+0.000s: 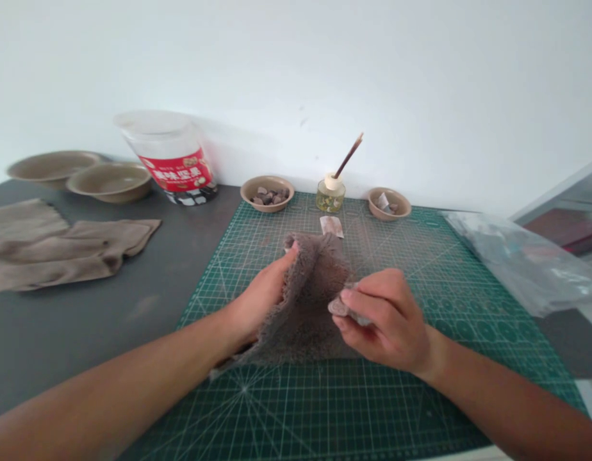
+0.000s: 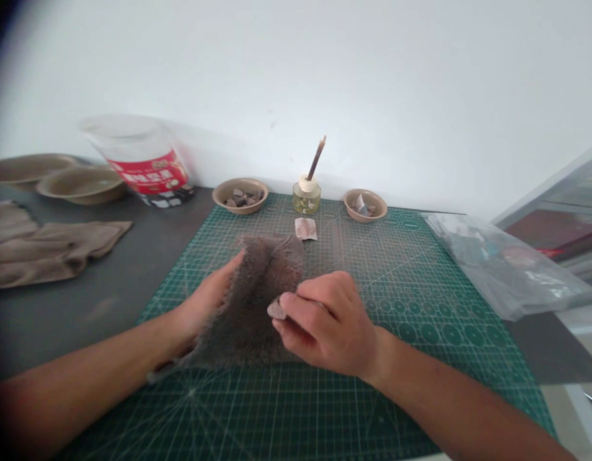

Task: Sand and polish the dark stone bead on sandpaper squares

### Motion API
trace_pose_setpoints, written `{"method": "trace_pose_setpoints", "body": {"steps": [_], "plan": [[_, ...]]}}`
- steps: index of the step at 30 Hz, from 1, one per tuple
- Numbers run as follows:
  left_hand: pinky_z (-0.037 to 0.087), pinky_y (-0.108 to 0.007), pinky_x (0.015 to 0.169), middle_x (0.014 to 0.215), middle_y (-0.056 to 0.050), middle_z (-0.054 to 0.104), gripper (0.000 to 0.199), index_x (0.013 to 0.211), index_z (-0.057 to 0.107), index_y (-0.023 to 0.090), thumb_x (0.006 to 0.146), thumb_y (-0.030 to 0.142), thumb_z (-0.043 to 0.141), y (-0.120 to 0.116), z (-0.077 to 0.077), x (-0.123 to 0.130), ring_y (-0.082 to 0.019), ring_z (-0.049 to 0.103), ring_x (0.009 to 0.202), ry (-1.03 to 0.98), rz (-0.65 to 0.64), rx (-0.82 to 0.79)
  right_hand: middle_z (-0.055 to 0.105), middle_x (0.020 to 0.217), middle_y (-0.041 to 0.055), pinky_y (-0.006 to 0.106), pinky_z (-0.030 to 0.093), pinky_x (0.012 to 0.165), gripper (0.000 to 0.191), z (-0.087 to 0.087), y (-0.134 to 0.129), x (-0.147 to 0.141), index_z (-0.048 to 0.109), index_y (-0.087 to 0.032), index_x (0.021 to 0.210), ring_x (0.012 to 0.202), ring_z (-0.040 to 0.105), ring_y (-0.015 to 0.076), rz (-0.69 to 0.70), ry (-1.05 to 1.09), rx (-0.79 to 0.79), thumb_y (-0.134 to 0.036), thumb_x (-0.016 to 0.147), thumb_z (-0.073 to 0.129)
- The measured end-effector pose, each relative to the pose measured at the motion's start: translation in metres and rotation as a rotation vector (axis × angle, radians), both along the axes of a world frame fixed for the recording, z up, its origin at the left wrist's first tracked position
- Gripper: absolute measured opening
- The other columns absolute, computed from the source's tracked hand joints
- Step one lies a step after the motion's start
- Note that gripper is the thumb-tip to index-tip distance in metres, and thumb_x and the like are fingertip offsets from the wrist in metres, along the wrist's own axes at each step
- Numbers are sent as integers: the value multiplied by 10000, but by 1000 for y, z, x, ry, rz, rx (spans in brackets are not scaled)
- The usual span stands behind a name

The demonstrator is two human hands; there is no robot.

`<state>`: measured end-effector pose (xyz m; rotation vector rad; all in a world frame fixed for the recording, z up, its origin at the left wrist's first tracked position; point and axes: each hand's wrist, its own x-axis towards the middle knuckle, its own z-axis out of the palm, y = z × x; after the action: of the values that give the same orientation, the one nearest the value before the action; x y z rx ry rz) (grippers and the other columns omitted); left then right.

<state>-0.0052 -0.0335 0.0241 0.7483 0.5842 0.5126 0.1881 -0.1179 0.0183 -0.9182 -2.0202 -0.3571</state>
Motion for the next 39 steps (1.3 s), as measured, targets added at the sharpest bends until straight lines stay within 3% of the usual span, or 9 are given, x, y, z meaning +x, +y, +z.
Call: {"method": "trace_pose_setpoints", "body": {"steps": [2, 5, 10, 15, 20, 25, 30, 35, 39], "plan": [[544, -361, 866, 909, -90, 762, 641, 1093, 698, 138, 852, 718, 565, -5, 3, -1, -268, 713, 948, -99, -102, -118, 634, 971, 58, 376, 521, 778, 310, -2, 2, -1, 585, -185, 1152, 877, 621, 197, -33, -47, -30, -202, 871, 717], [555, -357, 838, 890, -89, 768, 677, 1068, 717, 145, 743, 737, 683, -12, 5, -3, -278, 724, 919, -159, -158, -40, 648, 984, 70, 388, 505, 789, 265, -3, 7, -1, 599, -181, 1119, 887, 621, 211, -123, -69, -43, -201, 882, 716], [531, -250, 650, 763, -67, 757, 304, 924, 738, 123, 842, 415, 745, -15, 5, -4, -167, 693, 652, 25, -127, 104, 638, 965, 73, 394, 484, 771, 239, -2, 7, 0, 599, -171, 1096, 870, 605, 220, -158, -127, -42, -205, 885, 704], [547, -291, 651, 709, -90, 743, 344, 1024, 727, 95, 884, 408, 689, -10, 6, -4, -194, 697, 610, -20, -79, 27, 644, 953, 57, 400, 469, 777, 200, 0, 7, 2, 605, -200, 1039, 864, 600, 225, -169, -229, -45, -227, 871, 709], [537, -291, 640, 756, -96, 756, 334, 1022, 729, 110, 890, 413, 686, -8, 4, -4, -206, 708, 638, 19, -71, 39, 618, 895, 50, 395, 461, 775, 157, 3, 12, 8, 596, -196, 995, 847, 606, 222, -313, -113, -9, -205, 871, 693], [514, -273, 585, 726, -83, 748, 355, 927, 729, 114, 871, 463, 701, -9, 1, -3, -195, 692, 610, 72, -72, 32, 629, 920, 51, 384, 466, 775, 199, 3, 11, 5, 589, -193, 1024, 841, 602, 213, -180, -157, -10, -223, 863, 702], [532, -285, 621, 731, -97, 750, 329, 955, 736, 106, 860, 420, 714, -10, 3, -2, -206, 707, 632, 45, -77, 32, 619, 866, 49, 401, 461, 772, 115, 6, 16, 10, 596, -201, 937, 842, 607, 234, -327, -107, -28, -215, 865, 686], [527, -270, 600, 712, -90, 747, 305, 939, 731, 107, 872, 404, 705, -10, 4, -2, -187, 691, 586, 43, -60, 34, 646, 909, 51, 385, 469, 781, 191, 6, 15, 9, 603, -194, 1009, 840, 609, 217, -169, -165, -6, -226, 854, 710], [550, -288, 644, 738, -92, 757, 299, 1035, 725, 108, 874, 359, 699, -10, 5, -1, -210, 717, 644, 1, -24, 24, 643, 866, 47, 395, 459, 781, 107, 7, 19, 10, 608, -204, 933, 838, 610, 228, -297, -134, -37, -222, 868, 691]]}}
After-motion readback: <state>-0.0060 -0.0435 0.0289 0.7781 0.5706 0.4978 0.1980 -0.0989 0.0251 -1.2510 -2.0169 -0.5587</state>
